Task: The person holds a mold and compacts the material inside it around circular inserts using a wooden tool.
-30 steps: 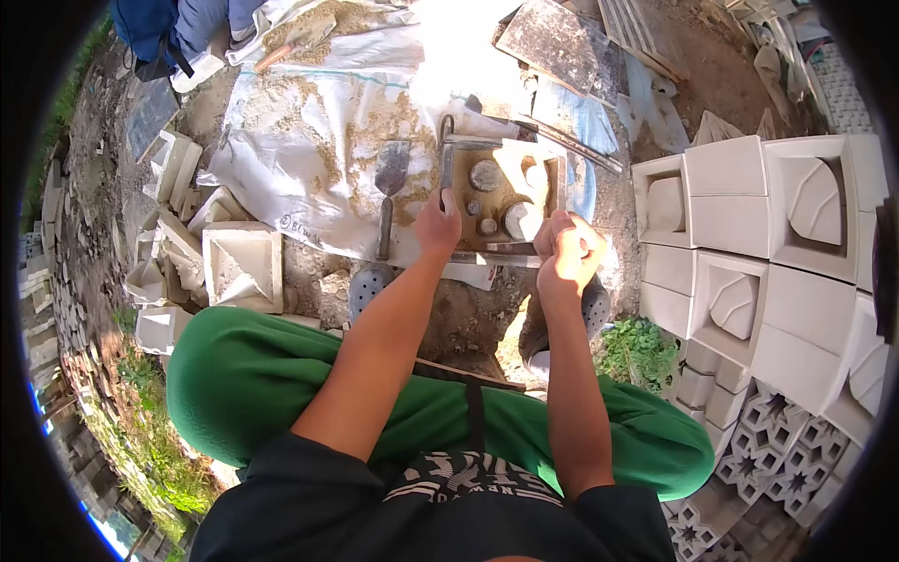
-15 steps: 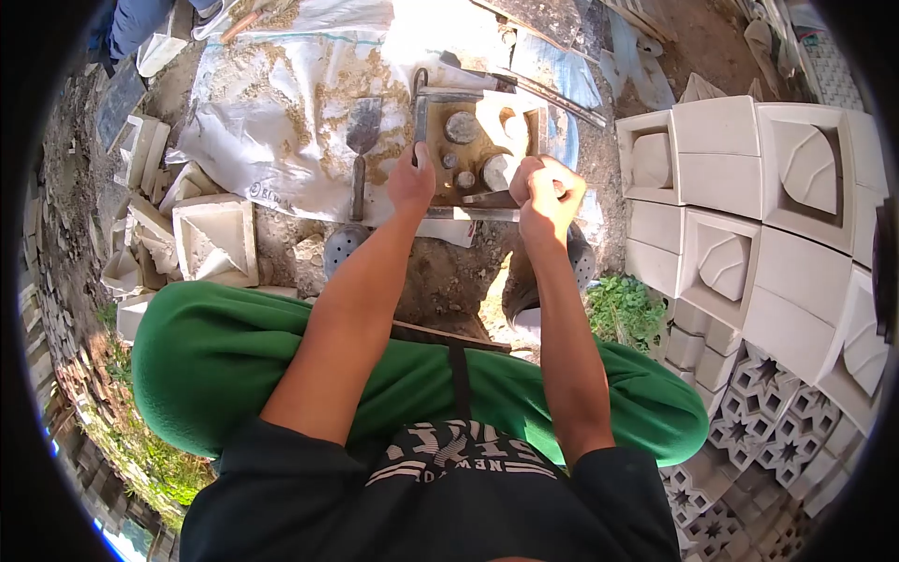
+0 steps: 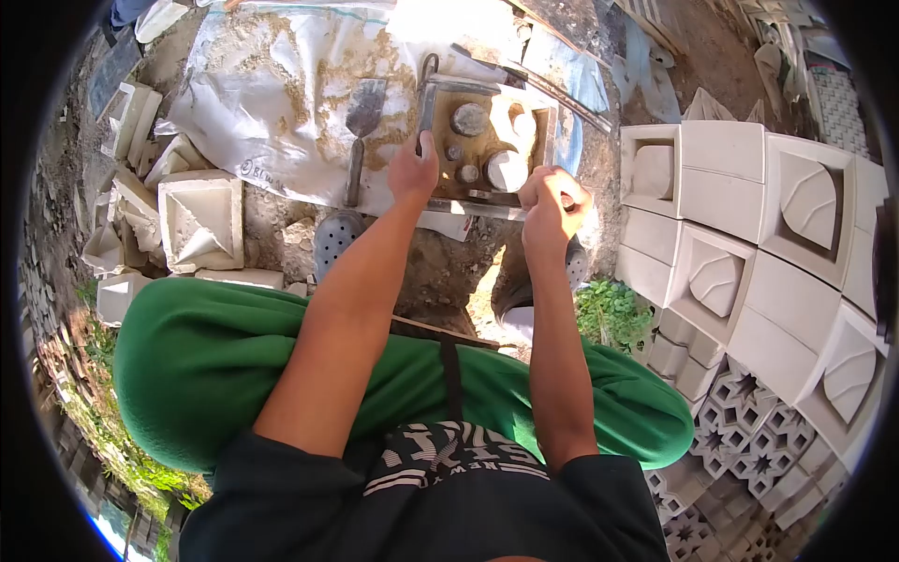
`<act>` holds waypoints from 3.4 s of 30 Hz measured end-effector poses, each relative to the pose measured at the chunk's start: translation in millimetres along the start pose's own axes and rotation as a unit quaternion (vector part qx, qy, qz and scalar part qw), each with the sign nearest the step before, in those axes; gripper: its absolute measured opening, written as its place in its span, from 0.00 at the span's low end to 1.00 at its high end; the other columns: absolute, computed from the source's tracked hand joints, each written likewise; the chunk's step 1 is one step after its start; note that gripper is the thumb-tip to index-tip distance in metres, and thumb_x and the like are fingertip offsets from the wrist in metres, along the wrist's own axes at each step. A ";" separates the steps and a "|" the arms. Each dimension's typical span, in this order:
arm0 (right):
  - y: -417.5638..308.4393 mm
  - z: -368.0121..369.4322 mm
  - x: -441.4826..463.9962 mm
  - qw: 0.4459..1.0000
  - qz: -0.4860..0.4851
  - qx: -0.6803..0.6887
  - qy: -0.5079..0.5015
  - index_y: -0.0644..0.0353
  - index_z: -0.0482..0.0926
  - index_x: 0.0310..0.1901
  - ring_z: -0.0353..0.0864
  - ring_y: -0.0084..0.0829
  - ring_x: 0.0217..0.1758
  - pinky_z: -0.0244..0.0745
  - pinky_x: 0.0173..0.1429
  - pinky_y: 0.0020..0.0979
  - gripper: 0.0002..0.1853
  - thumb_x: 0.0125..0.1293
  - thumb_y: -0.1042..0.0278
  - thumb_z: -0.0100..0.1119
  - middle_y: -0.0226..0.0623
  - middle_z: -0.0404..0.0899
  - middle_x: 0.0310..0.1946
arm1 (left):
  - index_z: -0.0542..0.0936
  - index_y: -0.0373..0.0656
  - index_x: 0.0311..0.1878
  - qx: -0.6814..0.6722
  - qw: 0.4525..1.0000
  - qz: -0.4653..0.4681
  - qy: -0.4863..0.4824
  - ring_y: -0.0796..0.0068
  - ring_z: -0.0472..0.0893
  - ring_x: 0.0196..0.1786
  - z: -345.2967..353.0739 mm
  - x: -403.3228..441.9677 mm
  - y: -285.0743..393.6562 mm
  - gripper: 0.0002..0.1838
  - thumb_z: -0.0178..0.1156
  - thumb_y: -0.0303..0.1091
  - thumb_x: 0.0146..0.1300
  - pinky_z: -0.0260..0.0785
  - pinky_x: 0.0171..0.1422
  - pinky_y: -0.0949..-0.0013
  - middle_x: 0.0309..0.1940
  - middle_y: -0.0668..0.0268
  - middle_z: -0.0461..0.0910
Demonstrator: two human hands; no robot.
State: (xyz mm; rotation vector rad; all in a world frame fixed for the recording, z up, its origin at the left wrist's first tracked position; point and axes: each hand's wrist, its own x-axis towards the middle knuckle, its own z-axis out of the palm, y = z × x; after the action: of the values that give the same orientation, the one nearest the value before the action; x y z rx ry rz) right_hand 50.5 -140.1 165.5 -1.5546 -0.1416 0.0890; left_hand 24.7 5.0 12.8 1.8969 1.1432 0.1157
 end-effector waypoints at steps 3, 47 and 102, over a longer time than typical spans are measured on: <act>-25.8 -2.0 -4.9 0.995 -0.011 0.071 0.064 0.59 0.56 0.16 0.51 0.18 0.15 0.46 0.20 0.25 0.18 0.61 0.84 0.45 0.26 0.55 0.12 | 0.83 0.47 0.46 0.000 1.000 -0.017 -0.003 0.47 0.81 0.44 -1.2 -0.5 -3.6 0.25 0.45 0.55 0.68 0.70 0.50 0.51 0.38 0.53 0.83; -7.1 29.8 -22.7 0.993 -0.018 -0.091 -0.073 0.63 0.58 0.14 0.55 0.16 0.16 0.45 0.20 0.25 0.17 0.57 0.79 0.51 0.27 0.59 0.11 | 0.84 0.42 0.35 0.016 1.000 -0.011 0.009 0.44 0.80 0.37 -0.2 0.5 3.3 0.25 0.47 0.53 0.68 0.71 0.43 0.48 0.29 0.50 0.82; 17.4 38.0 -84.5 0.975 -0.184 -0.030 -0.117 0.63 0.57 0.14 0.57 0.33 0.16 0.56 0.22 0.30 0.12 0.41 0.82 0.52 0.35 0.57 0.12 | 0.81 0.30 0.30 -0.127 0.981 -0.140 0.049 0.41 0.79 0.41 6.9 7.9 -20.7 0.39 0.44 0.66 0.65 0.67 0.49 0.50 0.32 0.40 0.79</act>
State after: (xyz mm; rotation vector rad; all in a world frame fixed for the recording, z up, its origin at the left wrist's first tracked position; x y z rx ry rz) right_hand -38.0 -114.6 145.6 -1.5507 -0.6205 -0.0247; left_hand 18.8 10.1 -9.1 1.5056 1.3817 0.1915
